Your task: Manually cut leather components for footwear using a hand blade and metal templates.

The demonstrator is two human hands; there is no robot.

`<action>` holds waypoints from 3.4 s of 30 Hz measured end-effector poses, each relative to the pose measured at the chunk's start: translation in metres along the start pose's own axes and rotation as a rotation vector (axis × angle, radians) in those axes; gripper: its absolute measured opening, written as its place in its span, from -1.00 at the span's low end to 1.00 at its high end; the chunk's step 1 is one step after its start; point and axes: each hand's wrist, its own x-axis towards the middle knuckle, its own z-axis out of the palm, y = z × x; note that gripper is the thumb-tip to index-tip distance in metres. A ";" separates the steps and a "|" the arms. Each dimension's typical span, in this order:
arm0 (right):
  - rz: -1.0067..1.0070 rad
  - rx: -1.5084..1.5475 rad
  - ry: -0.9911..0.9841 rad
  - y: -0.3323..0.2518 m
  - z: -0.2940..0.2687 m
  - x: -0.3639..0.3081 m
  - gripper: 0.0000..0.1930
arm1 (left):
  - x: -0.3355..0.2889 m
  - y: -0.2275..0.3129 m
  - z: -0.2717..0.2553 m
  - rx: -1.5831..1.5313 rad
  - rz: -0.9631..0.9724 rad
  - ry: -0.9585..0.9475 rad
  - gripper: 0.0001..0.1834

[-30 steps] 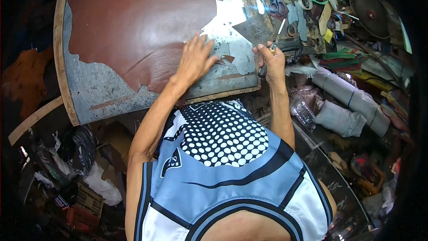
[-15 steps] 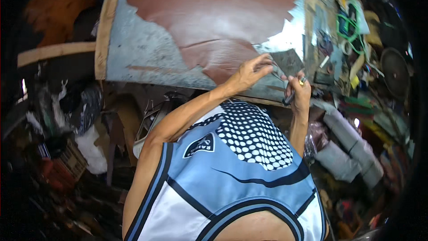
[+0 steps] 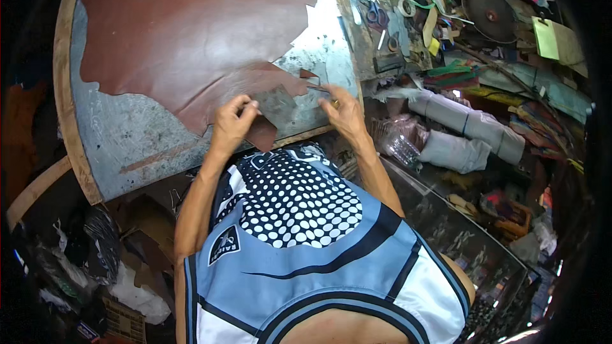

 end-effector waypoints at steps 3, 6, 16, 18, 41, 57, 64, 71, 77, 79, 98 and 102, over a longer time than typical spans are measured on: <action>0.171 -0.521 0.290 0.009 -0.013 0.004 -0.35 | 0.018 -0.011 -0.013 -0.065 0.046 0.098 -0.80; 0.068 -0.533 0.299 0.052 -0.033 0.013 -0.37 | 0.033 -0.004 -0.016 -0.039 0.010 0.104 -0.80; -0.077 -0.412 0.387 0.076 -0.082 0.090 -0.40 | 0.112 0.028 0.052 -0.064 0.015 0.052 -0.79; -0.087 -0.379 0.470 0.081 -0.084 0.098 -0.42 | 0.132 0.034 0.066 -0.071 0.025 0.049 -0.79; -0.359 -0.393 0.129 0.065 -0.066 0.060 -0.40 | 0.100 0.003 0.178 0.925 0.634 0.109 -0.67; 0.106 0.747 0.131 0.011 -0.058 0.040 -0.70 | 0.061 0.011 0.117 0.463 0.574 0.200 -0.72; 0.094 0.400 0.093 0.000 -0.044 0.033 -0.63 | -0.013 -0.061 -0.029 1.048 0.219 0.430 -0.27; 0.101 0.409 0.135 -0.009 -0.021 0.023 -0.59 | -0.068 -0.053 -0.010 0.951 0.152 0.325 -0.20; 0.175 0.415 0.181 -0.026 -0.005 0.026 -0.69 | -0.075 -0.048 -0.013 0.939 0.168 0.235 -0.20; 0.160 0.436 0.196 -0.026 -0.002 0.029 -0.70 | -0.076 -0.046 -0.015 0.925 0.193 0.238 -0.25; -0.269 -0.231 0.090 -0.071 -0.023 0.088 -0.78 | -0.066 -0.047 -0.046 0.984 0.075 0.498 -0.45; -0.474 -0.408 -0.085 -0.104 -0.002 0.120 -0.73 | -0.067 -0.043 -0.033 0.407 0.139 0.614 -0.47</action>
